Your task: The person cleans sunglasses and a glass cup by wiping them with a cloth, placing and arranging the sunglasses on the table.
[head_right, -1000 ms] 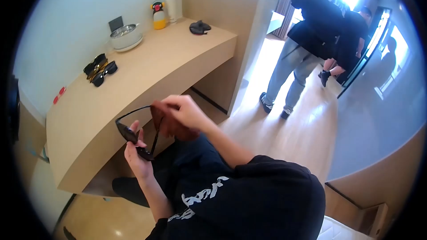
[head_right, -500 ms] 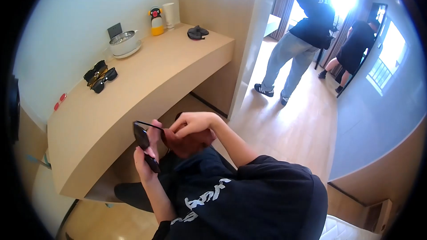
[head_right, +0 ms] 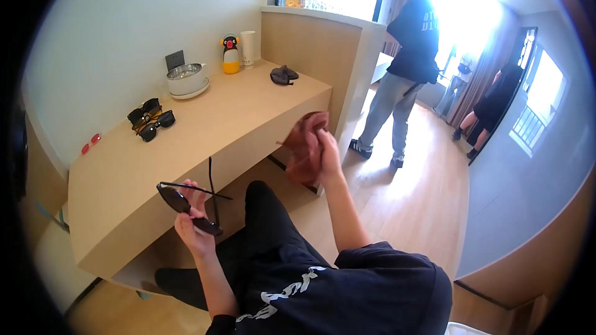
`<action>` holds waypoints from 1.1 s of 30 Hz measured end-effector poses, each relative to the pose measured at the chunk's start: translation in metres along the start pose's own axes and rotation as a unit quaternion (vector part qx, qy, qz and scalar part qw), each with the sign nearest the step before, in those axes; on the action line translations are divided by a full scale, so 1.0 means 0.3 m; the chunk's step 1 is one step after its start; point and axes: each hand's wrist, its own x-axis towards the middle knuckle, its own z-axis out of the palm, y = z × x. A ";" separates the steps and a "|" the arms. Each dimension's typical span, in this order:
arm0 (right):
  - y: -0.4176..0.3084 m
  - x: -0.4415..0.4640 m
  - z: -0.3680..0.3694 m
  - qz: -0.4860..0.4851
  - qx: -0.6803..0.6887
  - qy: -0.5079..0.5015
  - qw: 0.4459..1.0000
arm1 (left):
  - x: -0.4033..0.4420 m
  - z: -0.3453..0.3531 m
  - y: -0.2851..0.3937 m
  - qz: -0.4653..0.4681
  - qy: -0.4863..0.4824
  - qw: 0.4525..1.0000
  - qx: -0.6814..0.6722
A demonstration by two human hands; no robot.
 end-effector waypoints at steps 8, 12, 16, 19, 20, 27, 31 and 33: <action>0.424 -0.091 0.138 -0.083 -0.397 -0.234 0.884 | 0.018 0.086 -0.134 -0.089 0.072 0.993 0.029; 0.313 -0.249 0.245 0.146 -0.188 -0.252 0.938 | 0.011 0.073 -0.169 -0.046 0.043 0.990 0.123; 0.288 -0.254 0.283 -0.051 -0.366 -0.282 0.885 | 0.016 0.045 -0.146 -0.074 0.028 0.994 0.080; 0.309 -0.242 0.283 0.085 -0.211 -0.216 0.949 | 0.027 0.024 -0.144 -0.096 0.014 0.995 -0.012; 0.327 -0.258 0.287 0.063 -0.165 -0.189 0.966 | 0.025 0.007 -0.155 -0.091 0.014 0.995 -0.038; 0.269 -0.247 0.289 -0.069 -0.289 -0.055 0.953 | 0.057 -0.048 -0.140 -0.077 0.041 0.987 -0.135; 0.259 -0.263 0.318 0.001 -0.258 -0.173 0.950 | 0.040 -0.058 -0.147 -0.114 0.035 0.984 -0.131; 0.273 -0.293 0.342 0.014 -0.269 -0.193 0.943 | 0.021 -0.055 -0.160 -0.116 0.045 0.983 -0.133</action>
